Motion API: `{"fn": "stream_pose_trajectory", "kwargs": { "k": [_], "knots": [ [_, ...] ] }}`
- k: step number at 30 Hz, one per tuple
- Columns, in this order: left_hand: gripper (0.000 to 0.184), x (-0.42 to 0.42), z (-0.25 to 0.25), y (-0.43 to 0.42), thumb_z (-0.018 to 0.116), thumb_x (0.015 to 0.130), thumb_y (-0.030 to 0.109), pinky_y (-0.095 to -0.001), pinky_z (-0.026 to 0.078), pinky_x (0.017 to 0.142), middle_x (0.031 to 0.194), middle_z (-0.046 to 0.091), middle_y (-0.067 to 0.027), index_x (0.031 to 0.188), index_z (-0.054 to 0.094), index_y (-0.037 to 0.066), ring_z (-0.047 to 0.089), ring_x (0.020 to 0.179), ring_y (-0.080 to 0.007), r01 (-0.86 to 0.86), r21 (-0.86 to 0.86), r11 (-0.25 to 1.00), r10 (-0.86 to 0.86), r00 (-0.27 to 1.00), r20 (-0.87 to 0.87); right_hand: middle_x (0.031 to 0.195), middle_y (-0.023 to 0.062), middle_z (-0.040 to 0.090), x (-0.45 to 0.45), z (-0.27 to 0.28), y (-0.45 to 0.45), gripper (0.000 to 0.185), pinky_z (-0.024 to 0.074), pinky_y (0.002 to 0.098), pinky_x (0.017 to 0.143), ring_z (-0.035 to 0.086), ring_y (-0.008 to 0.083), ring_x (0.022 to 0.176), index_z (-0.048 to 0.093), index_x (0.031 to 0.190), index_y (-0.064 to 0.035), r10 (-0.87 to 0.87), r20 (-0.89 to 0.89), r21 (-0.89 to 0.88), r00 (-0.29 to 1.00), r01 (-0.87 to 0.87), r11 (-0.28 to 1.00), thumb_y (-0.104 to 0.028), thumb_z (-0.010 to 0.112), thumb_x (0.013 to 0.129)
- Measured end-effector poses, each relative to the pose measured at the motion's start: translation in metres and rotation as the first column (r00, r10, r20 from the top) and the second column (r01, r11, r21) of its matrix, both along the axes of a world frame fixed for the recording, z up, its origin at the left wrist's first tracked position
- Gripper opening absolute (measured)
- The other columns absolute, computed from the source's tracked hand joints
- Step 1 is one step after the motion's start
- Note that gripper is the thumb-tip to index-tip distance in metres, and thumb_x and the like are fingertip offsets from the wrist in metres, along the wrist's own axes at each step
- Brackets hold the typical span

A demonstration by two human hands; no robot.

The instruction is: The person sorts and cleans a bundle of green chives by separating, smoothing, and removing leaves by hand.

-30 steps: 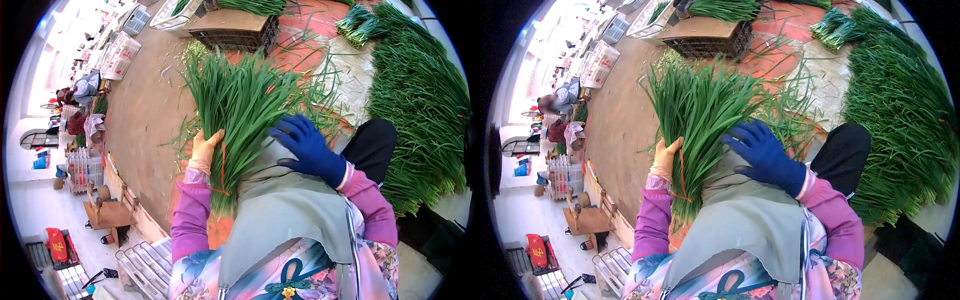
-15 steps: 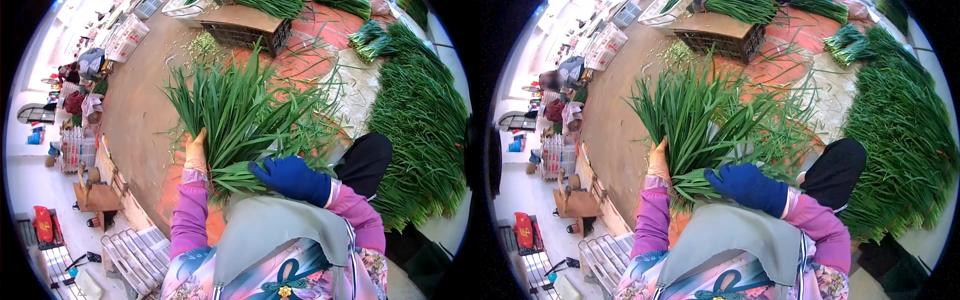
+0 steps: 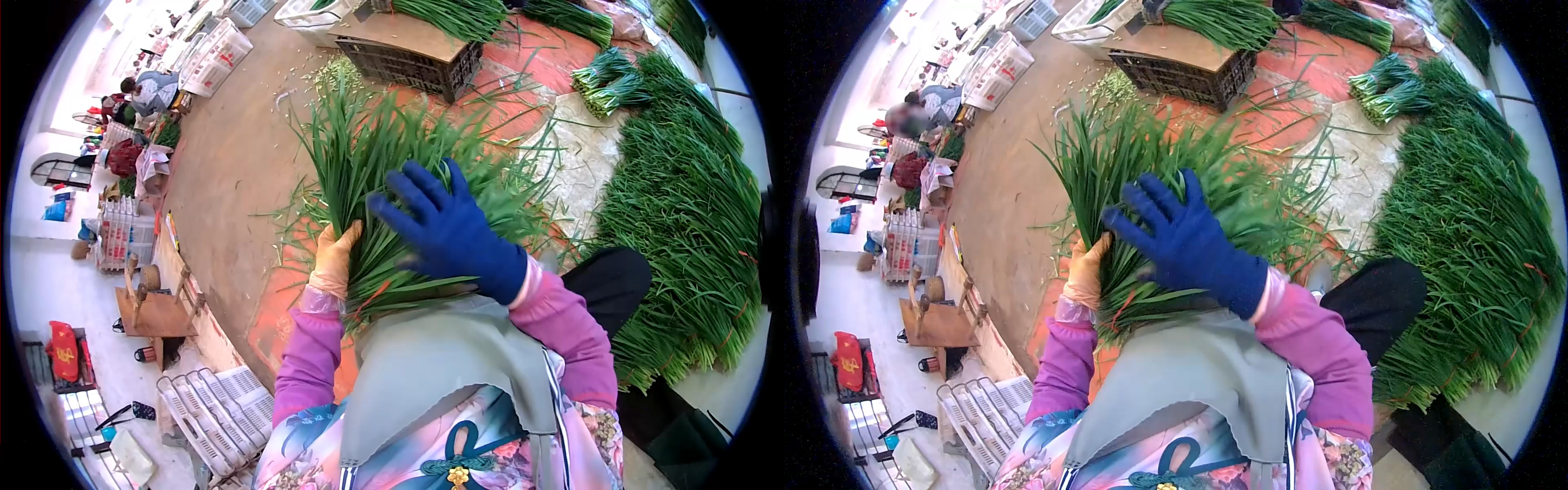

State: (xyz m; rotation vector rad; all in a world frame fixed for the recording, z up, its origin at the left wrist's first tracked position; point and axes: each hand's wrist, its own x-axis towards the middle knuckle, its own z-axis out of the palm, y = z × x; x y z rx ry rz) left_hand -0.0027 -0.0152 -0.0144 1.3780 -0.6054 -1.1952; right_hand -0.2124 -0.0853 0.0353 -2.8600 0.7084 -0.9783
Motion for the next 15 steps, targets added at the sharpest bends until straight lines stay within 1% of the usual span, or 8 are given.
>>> {"fn": "stream_pose_trajectory", "kwargs": {
  "k": [1, 3, 4, 5, 7, 8, 11, 15],
  "knots": [
    [0.022, -0.002, 0.003, 0.001, 0.058, 0.083, 0.006, -0.0257, 0.048, 0.073, 0.094, 0.063, -0.004, 0.104, 0.059, -0.001, 0.058, 0.08, -0.0125, 0.009, 0.001, 1.0, -0.009, 0.999, -0.036, 0.12, 0.0122, 0.046, 0.0, -0.006, -0.001, 0.074, 0.0381, 0.0474, 0.084, 0.048, 0.0294, 0.106, 0.035, 0.132, -0.0155, 0.004, 0.002, -0.002, 1.0, -0.004, 1.0, -0.04, 0.065, 0.069],
    [0.021, 0.002, -0.004, 0.0, 0.058, 0.083, 0.007, -0.0244, 0.046, 0.073, 0.092, 0.062, -0.0025, 0.103, 0.06, -0.001, 0.057, 0.079, -0.0111, -0.014, -0.006, 1.0, 0.015, 0.999, 0.032, 0.1, 0.0104, 0.054, 0.0, -0.033, -0.005, 0.073, 0.0425, 0.0442, 0.068, 0.054, 0.0273, 0.088, 0.04, 0.127, -0.0123, 0.175, -0.143, 0.301, 0.974, -0.125, 0.945, -0.04, 0.067, 0.066],
    [0.021, 0.002, -0.005, -0.002, 0.059, 0.083, 0.008, -0.0241, 0.046, 0.073, 0.092, 0.062, -0.0019, 0.102, 0.06, -0.001, 0.056, 0.079, -0.0106, -0.061, 0.001, 0.998, 0.061, 0.995, 0.083, 0.087, 0.0086, 0.054, -0.004, -0.041, 0.0, 0.056, 0.0419, 0.0394, 0.057, 0.054, 0.0258, 0.075, 0.046, 0.119, -0.0104, 0.197, -0.111, 0.256, 0.974, -0.164, 0.953, -0.033, 0.063, 0.07],
    [0.02, 0.003, -0.007, -0.001, 0.059, 0.083, 0.008, -0.0238, 0.045, 0.072, 0.091, 0.062, -0.0013, 0.101, 0.061, -0.001, 0.056, 0.079, -0.0102, -0.109, 0.014, 0.994, 0.106, 0.986, 0.131, 0.087, 0.0086, 0.054, -0.009, -0.043, 0.008, 0.056, 0.0419, 0.0394, 0.057, 0.054, 0.0258, 0.075, 0.046, 0.119, -0.0104, 0.207, -0.111, 0.259, 0.972, -0.173, 0.95, -0.033, 0.063, 0.07],
    [0.021, 0.006, -0.014, -0.004, 0.061, 0.082, 0.011, -0.0244, 0.044, 0.073, 0.091, 0.062, -0.0014, 0.1, 0.061, 0.0, 0.056, 0.078, -0.0105, -0.149, 0.029, 0.988, 0.145, 0.984, 0.1, 0.082, 0.0086, 0.054, -0.018, -0.046, 0.023, 0.039, 0.0421, 0.0374, 0.053, 0.055, 0.0253, 0.071, 0.052, 0.108, -0.0092, 0.182, -0.187, 0.177, 0.965, -0.149, 0.973, -0.024, 0.058, 0.072],
    [0.022, 0.009, -0.016, -0.006, 0.062, 0.082, 0.011, -0.0246, 0.044, 0.073, 0.09, 0.062, -0.0016, 0.1, 0.061, 0.0, 0.056, 0.078, -0.0108, -0.156, 0.052, 0.986, 0.148, 0.981, 0.122, 0.082, 0.0086, 0.054, -0.022, -0.049, 0.029, 0.031, 0.0422, 0.0365, 0.051, 0.055, 0.0241, 0.072, 0.054, 0.103, -0.0095, 0.173, -0.153, 0.179, 0.973, -0.145, 0.973, -0.018, 0.053, 0.072],
    [0.023, 0.013, -0.02, -0.009, 0.063, 0.081, 0.013, -0.0251, 0.044, 0.073, 0.09, 0.063, -0.0025, 0.099, 0.062, 0.0, 0.056, 0.078, -0.0118, -0.133, 0.095, 0.986, 0.124, 0.987, 0.098, 0.089, 0.0051, 0.054, -0.03, -0.058, 0.038, 0.036, 0.0426, 0.0348, 0.057, 0.054, 0.0233, 0.077, 0.054, 0.105, -0.0137, 0.168, -0.169, 0.283, 0.971, -0.116, 0.952, -0.015, 0.058, 0.069],
    [0.023, 0.002, -0.008, -0.013, 0.063, 0.081, 0.013, -0.0249, 0.044, 0.072, 0.09, 0.063, -0.0029, 0.1, 0.061, 0.0, 0.056, 0.078, -0.0119, -0.107, 0.087, 0.99, 0.095, 0.987, 0.133, 0.095, 0.0052, 0.055, -0.033, -0.072, 0.04, 0.035, 0.0452, 0.0349, 0.059, 0.055, 0.0236, 0.081, 0.055, 0.103, -0.0144, 0.132, -0.093, 0.298, 0.987, -0.098, 0.949, -0.018, 0.061, 0.069]
  ]
}}
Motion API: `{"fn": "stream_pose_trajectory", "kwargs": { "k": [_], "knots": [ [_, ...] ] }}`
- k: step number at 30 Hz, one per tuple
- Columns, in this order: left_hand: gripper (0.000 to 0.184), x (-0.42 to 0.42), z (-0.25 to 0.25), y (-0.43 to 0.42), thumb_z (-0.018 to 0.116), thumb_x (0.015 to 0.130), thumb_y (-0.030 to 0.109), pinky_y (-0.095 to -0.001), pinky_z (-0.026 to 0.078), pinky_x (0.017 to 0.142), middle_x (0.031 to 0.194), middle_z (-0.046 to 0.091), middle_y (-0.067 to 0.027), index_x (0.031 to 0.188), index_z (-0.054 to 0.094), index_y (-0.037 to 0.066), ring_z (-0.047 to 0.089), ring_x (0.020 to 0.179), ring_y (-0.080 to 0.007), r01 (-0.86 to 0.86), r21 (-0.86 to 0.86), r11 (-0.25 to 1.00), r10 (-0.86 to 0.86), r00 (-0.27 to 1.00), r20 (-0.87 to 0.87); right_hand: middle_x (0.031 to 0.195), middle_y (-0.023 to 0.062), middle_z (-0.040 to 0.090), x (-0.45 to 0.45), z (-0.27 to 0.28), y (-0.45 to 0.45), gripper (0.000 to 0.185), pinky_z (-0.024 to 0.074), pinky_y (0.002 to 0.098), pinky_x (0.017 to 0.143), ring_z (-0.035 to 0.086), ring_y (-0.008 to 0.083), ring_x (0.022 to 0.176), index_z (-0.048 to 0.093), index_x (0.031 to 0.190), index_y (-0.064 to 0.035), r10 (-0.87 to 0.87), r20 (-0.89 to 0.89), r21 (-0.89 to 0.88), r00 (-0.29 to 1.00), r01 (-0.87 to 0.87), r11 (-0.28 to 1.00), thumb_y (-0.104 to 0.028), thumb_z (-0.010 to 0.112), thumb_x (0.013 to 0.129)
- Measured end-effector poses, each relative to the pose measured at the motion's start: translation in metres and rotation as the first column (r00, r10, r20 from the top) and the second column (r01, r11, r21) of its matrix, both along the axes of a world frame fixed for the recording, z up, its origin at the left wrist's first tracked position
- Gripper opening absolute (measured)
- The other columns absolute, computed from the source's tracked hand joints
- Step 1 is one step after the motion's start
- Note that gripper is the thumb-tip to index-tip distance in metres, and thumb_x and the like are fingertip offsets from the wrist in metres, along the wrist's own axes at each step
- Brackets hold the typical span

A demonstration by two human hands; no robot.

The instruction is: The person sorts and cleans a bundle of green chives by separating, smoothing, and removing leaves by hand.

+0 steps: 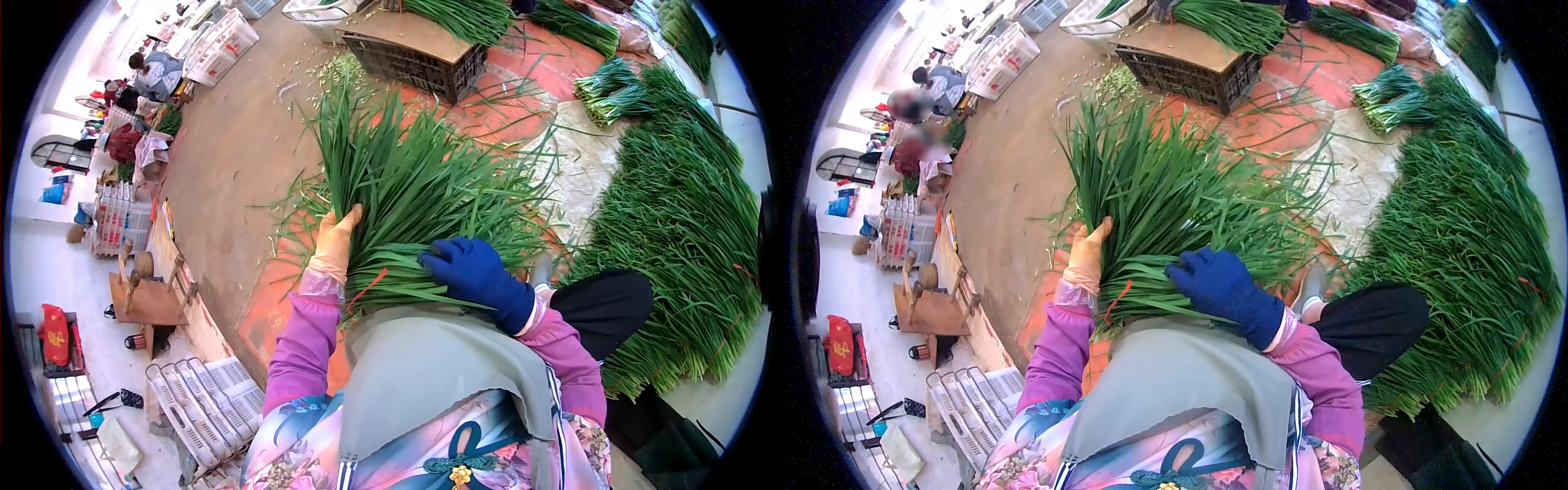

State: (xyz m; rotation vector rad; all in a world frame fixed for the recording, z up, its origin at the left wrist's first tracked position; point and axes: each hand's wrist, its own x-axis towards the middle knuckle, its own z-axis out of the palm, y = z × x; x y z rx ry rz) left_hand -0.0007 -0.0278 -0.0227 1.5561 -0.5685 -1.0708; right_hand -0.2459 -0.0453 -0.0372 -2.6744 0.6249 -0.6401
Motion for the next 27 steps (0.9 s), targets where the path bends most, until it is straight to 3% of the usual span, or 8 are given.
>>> {"fn": "stream_pose_trajectory", "kwargs": {
  "k": [6, 9, 12, 13, 16, 18, 21, 27],
  "knots": [
    [0.021, -0.011, 0.003, 0.004, 0.063, 0.082, 0.013, -0.0234, 0.044, 0.071, 0.089, 0.063, -0.0019, 0.098, 0.062, 0.0, 0.055, 0.076, -0.0097, 0.048, -0.017, 0.999, -0.048, 0.999, 0.014, 0.1, 0.0071, 0.056, -0.007, 0.006, -0.008, 0.035, 0.0466, 0.0375, 0.063, 0.056, 0.0258, 0.085, 0.056, 0.104, -0.0141, -0.005, 0.022, 0.048, 1.0, 0.004, 0.999, -0.025, 0.061, 0.072],
    [0.02, -0.016, -0.005, 0.005, 0.062, 0.082, 0.011, -0.0224, 0.043, 0.071, 0.089, 0.063, -0.0012, 0.099, 0.062, -0.001, 0.054, 0.076, -0.0081, 0.145, -0.063, 0.987, -0.145, 0.989, 0.017, 0.097, 0.0044, 0.057, -0.016, 0.046, -0.025, 0.035, 0.0443, 0.0361, 0.063, 0.056, 0.0251, 0.085, 0.058, 0.101, -0.0154, -0.158, 0.339, -0.085, 0.927, 0.197, 0.977, -0.024, 0.069, 0.068],
    [0.02, -0.022, 0.001, 0.004, 0.062, 0.082, 0.01, -0.0224, 0.043, 0.072, 0.09, 0.063, -0.0012, 0.099, 0.062, -0.001, 0.054, 0.077, -0.0084, 0.193, -0.053, 0.98, -0.189, 0.98, 0.066, 0.086, 0.0018, 0.059, -0.019, 0.068, -0.04, 0.031, 0.0435, 0.0347, 0.058, 0.057, 0.0224, 0.076, 0.059, 0.099, -0.0157, -0.191, 0.467, -0.156, 0.863, 0.293, 0.943, -0.021, 0.069, 0.07],
    [0.021, -0.024, 0.0, 0.004, 0.062, 0.082, 0.01, -0.0229, 0.043, 0.073, 0.09, 0.063, -0.0012, 0.1, 0.062, -0.001, 0.054, 0.077, -0.0089, 0.207, -0.083, 0.975, -0.201, 0.977, 0.076, 0.073, 0.0025, 0.059, -0.02, 0.078, -0.043, 0.025, 0.0424, 0.0344, 0.051, 0.058, 0.0222, 0.064, 0.06, 0.097, -0.0135, -0.193, 0.439, -0.163, 0.878, 0.288, 0.944, -0.021, 0.066, 0.074],
    [0.022, -0.033, 0.003, 0.003, 0.062, 0.082, 0.01, -0.0232, 0.043, 0.074, 0.09, 0.063, -0.0012, 0.101, 0.061, -0.001, 0.054, 0.078, -0.0091, 0.24, -0.106, 0.965, -0.231, 0.969, 0.088, 0.068, 0.0056, 0.058, -0.01, 0.086, -0.049, 0.025, 0.0419, 0.034, 0.05, 0.056, 0.0246, 0.058, 0.061, 0.1, -0.012, -0.257, 0.301, -0.074, 0.918, 0.291, 0.954, -0.021, 0.064, 0.077],
    [0.022, -0.036, 0.005, 0.003, 0.062, 0.082, 0.009, -0.0235, 0.043, 0.074, 0.091, 0.063, -0.0011, 0.102, 0.061, -0.001, 0.054, 0.079, -0.0091, 0.27, -0.09, 0.959, -0.26, 0.96, 0.107, 0.068, 0.0106, 0.059, 0.0, 0.074, -0.057, 0.032, 0.0429, 0.0352, 0.048, 0.057, 0.0285, 0.057, 0.058, 0.106, -0.0101, -0.239, 0.346, -0.034, 0.907, 0.267, 0.963, -0.022, 0.064, 0.076],
    [0.023, -0.043, 0.013, 0.003, 0.062, 0.083, 0.008, -0.0237, 0.043, 0.075, 0.092, 0.063, -0.0011, 0.104, 0.061, -0.001, 0.053, 0.081, -0.0088, 0.338, -0.132, 0.932, -0.331, 0.941, 0.076, 0.076, 0.0146, 0.061, 0.009, 0.068, -0.061, 0.046, 0.047, 0.0387, 0.054, 0.06, 0.0314, 0.064, 0.051, 0.116, -0.0094, -0.363, 0.206, 0.13, 0.909, 0.342, 0.931, -0.023, 0.065, 0.074],
    [0.023, -0.046, 0.013, 0.003, 0.061, 0.083, 0.007, -0.0235, 0.043, 0.076, 0.093, 0.062, -0.0001, 0.105, 0.06, -0.001, 0.053, 0.081, -0.0086, 0.38, -0.114, 0.918, -0.368, 0.923, 0.115, 0.071, 0.0128, 0.06, 0.015, 0.059, -0.067, 0.032, 0.0457, 0.04, 0.052, 0.059, 0.0313, 0.062, 0.055, 0.104, -0.009, -0.326, 0.209, 0.045, 0.922, 0.324, 0.945, -0.023, 0.063, 0.076]
  ]
}}
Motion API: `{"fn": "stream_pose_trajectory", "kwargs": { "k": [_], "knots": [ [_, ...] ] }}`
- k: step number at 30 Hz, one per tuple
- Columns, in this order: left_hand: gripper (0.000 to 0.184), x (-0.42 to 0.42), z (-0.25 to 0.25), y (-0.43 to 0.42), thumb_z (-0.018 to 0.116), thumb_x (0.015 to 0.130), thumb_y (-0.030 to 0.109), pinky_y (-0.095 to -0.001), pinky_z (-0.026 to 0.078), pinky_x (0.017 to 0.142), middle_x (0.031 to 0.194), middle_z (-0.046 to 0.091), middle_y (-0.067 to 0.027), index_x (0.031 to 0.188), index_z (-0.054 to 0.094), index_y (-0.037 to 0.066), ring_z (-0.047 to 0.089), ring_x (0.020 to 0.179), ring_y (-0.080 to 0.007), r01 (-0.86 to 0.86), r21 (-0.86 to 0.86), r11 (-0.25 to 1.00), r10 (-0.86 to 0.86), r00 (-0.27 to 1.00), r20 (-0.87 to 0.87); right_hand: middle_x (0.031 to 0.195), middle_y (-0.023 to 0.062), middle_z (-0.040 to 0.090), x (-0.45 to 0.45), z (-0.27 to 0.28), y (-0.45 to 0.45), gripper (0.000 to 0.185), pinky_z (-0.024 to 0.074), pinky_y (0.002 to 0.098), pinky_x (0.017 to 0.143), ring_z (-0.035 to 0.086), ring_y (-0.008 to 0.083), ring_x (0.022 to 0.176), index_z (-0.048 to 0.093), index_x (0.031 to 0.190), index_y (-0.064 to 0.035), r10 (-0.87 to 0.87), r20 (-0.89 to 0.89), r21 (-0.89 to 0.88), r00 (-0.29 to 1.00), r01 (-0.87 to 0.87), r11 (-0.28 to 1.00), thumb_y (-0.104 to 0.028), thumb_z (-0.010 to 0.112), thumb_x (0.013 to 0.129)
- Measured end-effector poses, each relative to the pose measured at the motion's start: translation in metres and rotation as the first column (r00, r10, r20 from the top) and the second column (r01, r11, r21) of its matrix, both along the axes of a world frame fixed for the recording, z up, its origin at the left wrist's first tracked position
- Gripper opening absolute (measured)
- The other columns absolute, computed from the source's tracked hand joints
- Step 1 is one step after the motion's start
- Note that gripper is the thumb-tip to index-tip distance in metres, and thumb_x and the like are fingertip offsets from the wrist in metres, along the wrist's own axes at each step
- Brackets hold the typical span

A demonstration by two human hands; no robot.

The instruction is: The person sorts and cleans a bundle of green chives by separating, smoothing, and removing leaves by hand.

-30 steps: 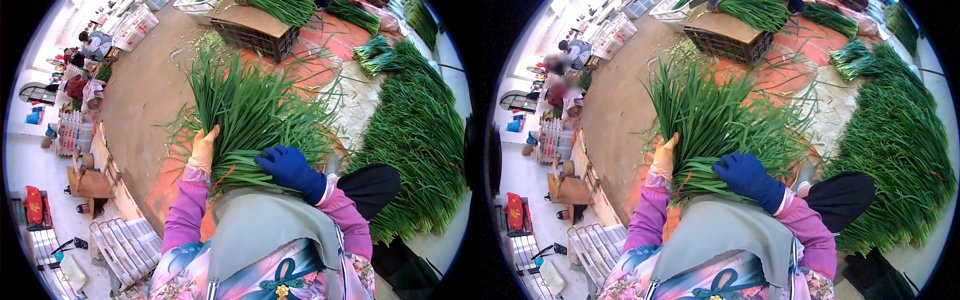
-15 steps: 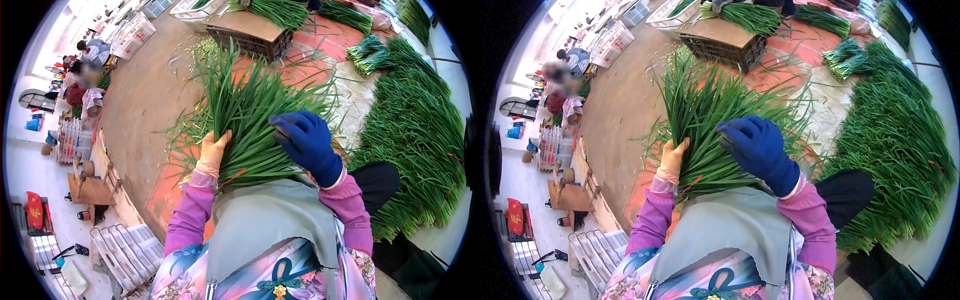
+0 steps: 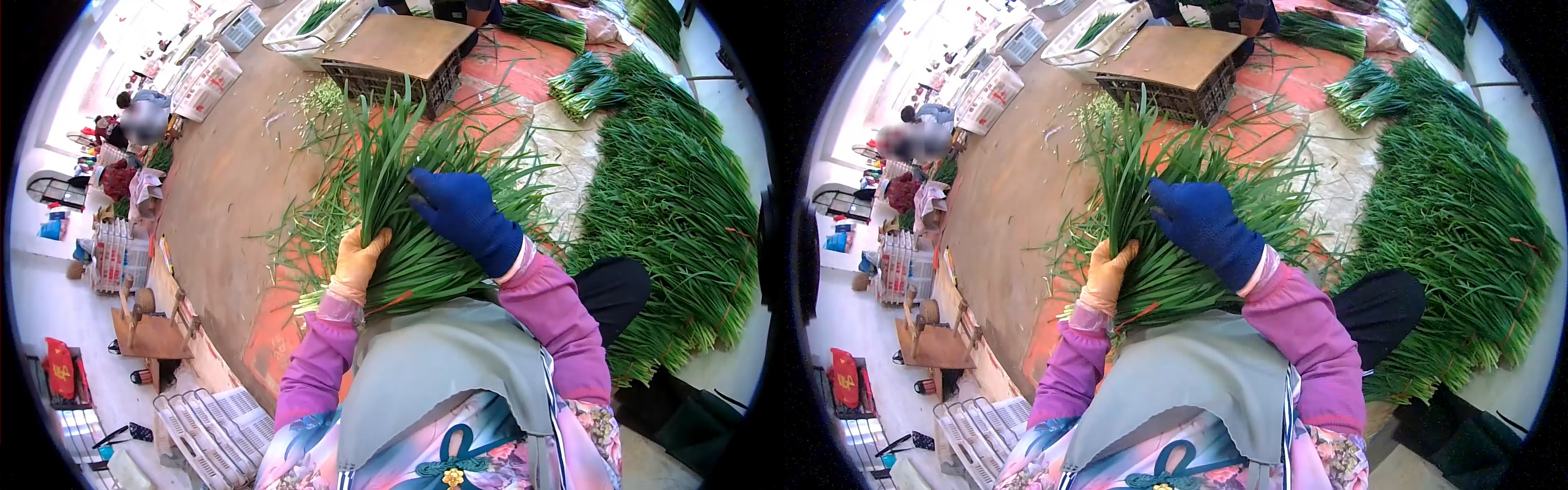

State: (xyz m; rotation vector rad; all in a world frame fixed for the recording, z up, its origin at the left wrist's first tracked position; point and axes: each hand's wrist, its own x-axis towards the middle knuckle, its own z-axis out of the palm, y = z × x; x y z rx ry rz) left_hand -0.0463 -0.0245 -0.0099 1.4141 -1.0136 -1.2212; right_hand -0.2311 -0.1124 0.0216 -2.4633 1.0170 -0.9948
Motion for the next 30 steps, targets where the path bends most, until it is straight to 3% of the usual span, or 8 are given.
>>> {"fn": "stream_pose_trajectory", "kwargs": {
  "k": [10, 12, 15, 17, 23, 25, 27, 30],
  "knots": [
    [0.028, 0.0, -0.002, -0.003, 0.06, 0.083, 0.006, -0.0234, 0.041, 0.08, 0.098, 0.062, -0.0008, 0.109, 0.058, -0.001, 0.052, 0.085, -0.0089, 0.026, 0.003, 1.0, -0.026, 1.0, -0.001, 0.064, 0.0114, 0.057, 0.008, -0.016, -0.013, 0.015, 0.0442, 0.0381, 0.049, 0.057, 0.0279, 0.055, 0.055, 0.09, -0.0091, -0.024, -0.115, -0.077, 0.993, 0.016, 0.997, -0.02, 0.058, 0.08],
    [0.028, 0.001, -0.006, -0.004, 0.061, 0.082, 0.006, -0.0235, 0.041, 0.08, 0.098, 0.062, -0.0008, 0.11, 0.057, -0.001, 0.052, 0.086, -0.0088, 0.029, -0.013, 1.0, -0.028, 1.0, 0.008, 0.064, 0.0125, 0.059, 0.006, -0.018, -0.013, 0.018, 0.046, 0.0344, 0.05, 0.06, 0.0256, 0.056, 0.057, 0.082, -0.007, -0.041, 0.387, 0.453, 0.921, -0.152, 0.878, -0.025, 0.058, 0.08],
    [0.029, 0.005, -0.01, -0.004, 0.061, 0.082, 0.006, -0.0237, 0.041, 0.081, 0.098, 0.062, -0.0008, 0.11, 0.057, -0.001, 0.052, 0.086, -0.0089, 0.027, -0.013, 1.0, -0.027, 0.999, 0.019, 0.068, 0.014, 0.061, -0.008, -0.023, -0.015, 0.024, 0.0469, 0.0334, 0.053, 0.061, 0.0254, 0.059, 0.06, 0.089, -0.0054, -0.256, 0.595, 0.644, 0.762, -0.262, 0.719, -0.028, 0.058, 0.082],
    [0.029, 0.007, -0.013, -0.006, 0.061, 0.082, 0.006, -0.0238, 0.041, 0.081, 0.098, 0.062, -0.0008, 0.11, 0.057, -0.001, 0.052, 0.086, -0.009, 0.025, 0.004, 1.0, -0.025, 0.999, 0.021, 0.067, 0.0138, 0.06, -0.017, -0.011, -0.007, 0.026, 0.0467, 0.034, 0.053, 0.061, 0.0261, 0.059, 0.06, 0.091, -0.0066, -0.296, 0.517, 0.692, 0.803, -0.188, 0.697, -0.031, 0.06, 0.081],
    [0.027, 0.006, -0.015, -0.01, 0.061, 0.082, 0.005, -0.0228, 0.041, 0.078, 0.095, 0.062, 0.0, 0.108, 0.058, -0.001, 0.052, 0.084, -0.0077, 0.037, 0.029, 0.999, -0.037, 0.999, 0.012, 0.066, 0.0143, 0.059, -0.013, -0.031, 0.003, 0.03, 0.0454, 0.0382, 0.05, 0.059, 0.03, 0.057, 0.058, 0.096, -0.0098, -0.039, -0.189, 0.063, 0.981, 0.052, 0.997, -0.035, 0.059, 0.08],
    [0.027, 0.007, -0.018, -0.01, 0.061, 0.082, 0.005, -0.0227, 0.041, 0.078, 0.096, 0.062, -0.0001, 0.108, 0.058, 0.0, 0.052, 0.083, -0.0077, 0.049, 0.019, 0.999, -0.049, 0.998, 0.027, 0.058, 0.0103, 0.057, -0.014, -0.045, -0.004, 0.025, 0.0427, 0.0351, 0.045, 0.057, 0.025, 0.049, 0.059, 0.093, -0.0086, -0.046, -0.092, -0.046, 0.995, 0.042, 0.998, -0.03, 0.059, 0.081],
    [0.027, 0.007, -0.016, -0.009, 0.061, 0.082, 0.005, -0.0227, 0.042, 0.077, 0.096, 0.062, -0.0002, 0.108, 0.058, 0.0, 0.052, 0.083, -0.0077, 0.057, 0.014, 0.998, -0.058, 0.997, 0.044, 0.054, 0.0034, 0.052, -0.02, -0.039, -0.009, 0.018, 0.0389, 0.028, 0.042, 0.052, 0.0147, 0.045, 0.061, 0.087, -0.0069, -0.221, 0.575, 0.666, 0.788, -0.293, 0.686, -0.024, 0.056, 0.083],
    [0.026, 0.005, -0.012, -0.009, 0.061, 0.082, 0.005, -0.0225, 0.042, 0.076, 0.094, 0.063, -0.0003, 0.108, 0.059, 0.0, 0.052, 0.081, -0.0073, 0.03, -0.005, 1.0, -0.03, 1.0, 0.004, 0.06, -0.0012, 0.053, -0.042, -0.025, -0.019, 0.017, 0.038, 0.0201, 0.047, 0.049, 0.0065, 0.05, 0.062, 0.088, -0.0053, -0.364, 0.667, 0.675, 0.65, -0.319, 0.666, -0.017, 0.051, 0.088]
  ]
}}
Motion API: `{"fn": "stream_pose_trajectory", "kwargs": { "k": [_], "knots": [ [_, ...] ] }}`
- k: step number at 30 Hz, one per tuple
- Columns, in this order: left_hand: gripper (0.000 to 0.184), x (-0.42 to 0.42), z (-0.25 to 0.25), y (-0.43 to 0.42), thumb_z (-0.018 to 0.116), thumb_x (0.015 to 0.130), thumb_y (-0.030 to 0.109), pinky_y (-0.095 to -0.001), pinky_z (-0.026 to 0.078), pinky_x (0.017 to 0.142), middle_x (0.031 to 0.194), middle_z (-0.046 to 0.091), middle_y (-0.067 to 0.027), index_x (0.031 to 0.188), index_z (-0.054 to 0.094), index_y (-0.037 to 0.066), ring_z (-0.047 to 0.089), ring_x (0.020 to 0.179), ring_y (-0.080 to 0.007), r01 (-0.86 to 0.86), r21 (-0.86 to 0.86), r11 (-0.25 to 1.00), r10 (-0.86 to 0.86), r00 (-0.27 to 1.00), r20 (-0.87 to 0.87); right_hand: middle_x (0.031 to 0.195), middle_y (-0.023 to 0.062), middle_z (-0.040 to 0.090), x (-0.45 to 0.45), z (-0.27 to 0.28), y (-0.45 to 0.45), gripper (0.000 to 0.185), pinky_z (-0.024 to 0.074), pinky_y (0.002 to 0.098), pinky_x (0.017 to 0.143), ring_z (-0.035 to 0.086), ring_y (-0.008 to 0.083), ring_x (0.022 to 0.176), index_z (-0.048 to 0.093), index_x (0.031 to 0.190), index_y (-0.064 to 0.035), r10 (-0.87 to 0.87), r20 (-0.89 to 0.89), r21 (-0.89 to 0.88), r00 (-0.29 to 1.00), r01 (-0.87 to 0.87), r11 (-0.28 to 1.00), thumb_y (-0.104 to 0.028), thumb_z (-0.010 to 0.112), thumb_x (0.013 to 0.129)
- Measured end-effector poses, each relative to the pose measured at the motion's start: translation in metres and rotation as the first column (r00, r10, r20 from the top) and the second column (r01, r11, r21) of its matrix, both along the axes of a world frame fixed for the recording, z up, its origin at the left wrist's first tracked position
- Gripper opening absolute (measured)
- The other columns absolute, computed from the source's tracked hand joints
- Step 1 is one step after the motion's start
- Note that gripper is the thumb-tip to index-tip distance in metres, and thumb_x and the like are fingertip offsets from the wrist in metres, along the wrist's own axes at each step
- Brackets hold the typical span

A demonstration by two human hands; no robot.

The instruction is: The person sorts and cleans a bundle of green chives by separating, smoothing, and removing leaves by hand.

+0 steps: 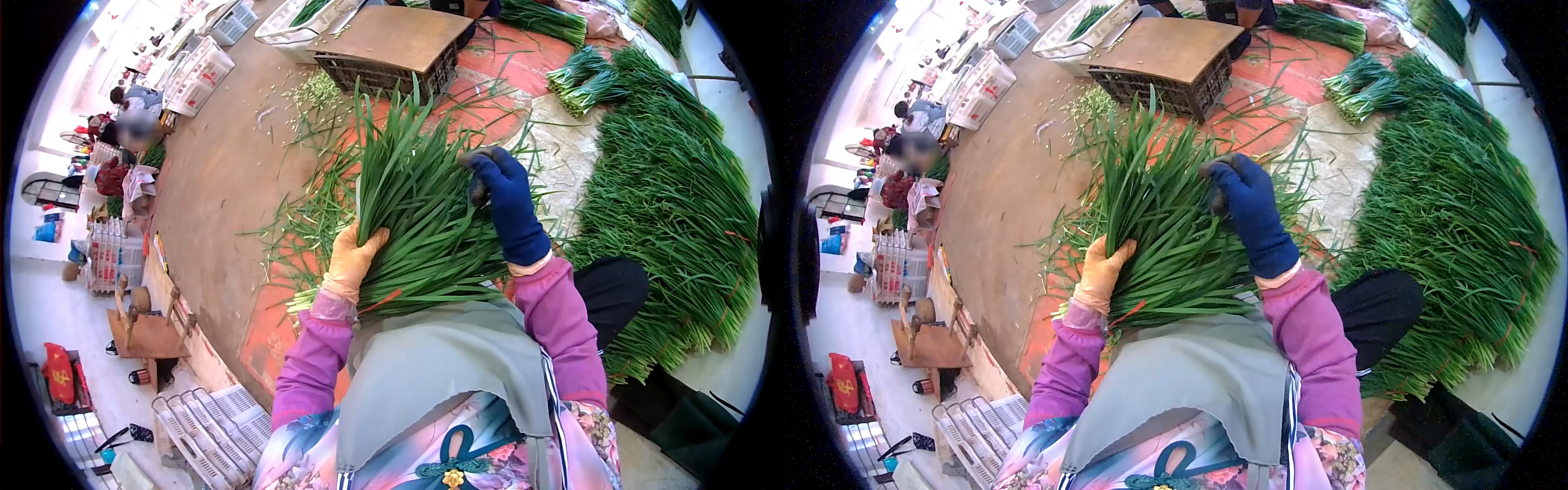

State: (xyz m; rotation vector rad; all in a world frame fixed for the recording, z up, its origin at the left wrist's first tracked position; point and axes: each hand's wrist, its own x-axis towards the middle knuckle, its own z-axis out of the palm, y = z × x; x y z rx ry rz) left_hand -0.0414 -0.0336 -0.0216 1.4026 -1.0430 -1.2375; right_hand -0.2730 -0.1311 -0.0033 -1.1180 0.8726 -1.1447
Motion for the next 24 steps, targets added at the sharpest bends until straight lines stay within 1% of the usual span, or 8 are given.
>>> {"fn": "stream_pose_trajectory", "kwargs": {
  "k": [5, 9, 13, 17, 19, 21, 22, 24],
  "knots": [
    [0.024, 0.003, -0.012, -0.001, 0.064, 0.08, 0.005, -0.0224, 0.044, 0.073, 0.089, 0.064, 0.0005, 0.103, 0.06, 0.0, 0.054, 0.078, -0.0074, 0.013, 0.011, 1.0, -0.013, 1.0, 0.001, 0.07, 0.0003, 0.058, 0.003, 0.014, 0.009, 0.016, 0.0422, 0.0208, 0.054, 0.055, 0.0072, 0.059, 0.062, 0.093, -0.0034, 0.043, -0.068, -0.047, 0.997, -0.046, 0.998, -0.016, 0.054, 0.087],
    [0.024, -0.006, -0.012, 0.003, 0.065, 0.079, 0.005, -0.0224, 0.045, 0.073, 0.088, 0.064, -0.0001, 0.102, 0.06, 0.0, 0.054, 0.078, -0.0066, 0.007, -0.039, 0.999, -0.002, 0.992, 0.124, 0.078, 0.0058, 0.062, 0.004, 0.021, 0.003, 0.015, 0.0464, 0.0252, 0.062, 0.06, 0.0118, 0.068, 0.061, 0.096, -0.0031, -0.137, -0.159, -0.347, 0.978, 0.074, 0.935, -0.014, 0.059, 0.085],
    [0.026, -0.014, -0.004, 0.005, 0.065, 0.079, 0.005, -0.0215, 0.045, 0.073, 0.089, 0.064, -0.0011, 0.103, 0.06, 0.0, 0.055, 0.079, -0.0062, 0.083, -0.094, 0.992, -0.055, 0.962, 0.269, 0.079, 0.0097, 0.064, -0.006, 0.037, -0.012, 0.013, 0.0474, 0.0274, 0.065, 0.062, 0.0197, 0.072, 0.062, 0.092, -0.0035, -0.398, -0.136, -0.704, 0.907, 0.194, 0.683, -0.01, 0.062, 0.081],
    [0.028, -0.021, -0.002, 0.007, 0.065, 0.078, 0.006, -0.0221, 0.046, 0.072, 0.087, 0.065, -0.0027, 0.104, 0.06, -0.001, 0.056, 0.077, -0.0065, 0.049, -0.088, 0.995, -0.024, 0.963, 0.268, 0.08, 0.0093, 0.065, -0.019, 0.048, -0.038, 0.019, 0.0479, 0.0248, 0.064, 0.063, 0.0131, 0.071, 0.062, 0.101, -0.0044, -0.337, -0.197, -0.498, 0.921, 0.202, 0.844, -0.008, 0.057, 0.083],
    [0.029, -0.018, -0.007, 0.009, 0.066, 0.077, 0.006, -0.0228, 0.047, 0.072, 0.086, 0.066, -0.0045, 0.105, 0.06, 0.0, 0.057, 0.076, -0.0073, 0.057, -0.09, 0.994, -0.028, 0.956, 0.293, 0.081, 0.0103, 0.065, -0.029, 0.032, -0.061, 0.028, 0.0487, 0.0264, 0.063, 0.064, 0.0162, 0.07, 0.06, 0.109, -0.0108, -0.266, -0.312, -0.487, 0.912, 0.087, 0.869, -0.009, 0.058, 0.081],
    [0.03, -0.018, -0.008, 0.009, 0.067, 0.076, 0.007, -0.0233, 0.047, 0.072, 0.086, 0.066, -0.0056, 0.105, 0.06, 0.001, 0.058, 0.077, -0.0078, 0.063, -0.088, 0.994, -0.031, 0.944, 0.328, 0.083, 0.0102, 0.065, -0.03, 0.016, -0.073, 0.037, 0.0494, 0.029, 0.062, 0.064, 0.0205, 0.07, 0.056, 0.116, -0.0198, -0.349, -0.432, -0.676, 0.832, -0.042, 0.736, -0.011, 0.058, 0.08],
    [0.03, -0.019, -0.007, 0.009, 0.067, 0.076, 0.007, -0.0234, 0.047, 0.072, 0.086, 0.066, -0.0058, 0.105, 0.06, 0.001, 0.058, 0.077, -0.0078, 0.063, -0.095, 0.993, -0.028, 0.942, 0.334, 0.085, 0.0096, 0.064, -0.031, 0.029, -0.067, 0.044, 0.0497, 0.0326, 0.061, 0.063, 0.0251, 0.071, 0.052, 0.12, -0.0267, -0.283, -0.562, -0.626, 0.777, -0.176, 0.76, -0.012, 0.057, 0.078],
    [0.03, -0.017, -0.009, 0.009, 0.067, 0.076, 0.007, -0.0235, 0.047, 0.072, 0.086, 0.066, -0.0058, 0.105, 0.06, 0.001, 0.058, 0.076, -0.0078, 0.065, -0.079, 0.995, -0.036, 0.944, 0.328, 0.081, 0.0098, 0.063, -0.022, 0.027, -0.065, 0.044, 0.0488, 0.0355, 0.06, 0.062, 0.0268, 0.069, 0.054, 0.118, -0.0268, -0.306, -0.672, -0.634, 0.675, -0.311, 0.708, -0.011, 0.057, 0.076]
  ]
}}
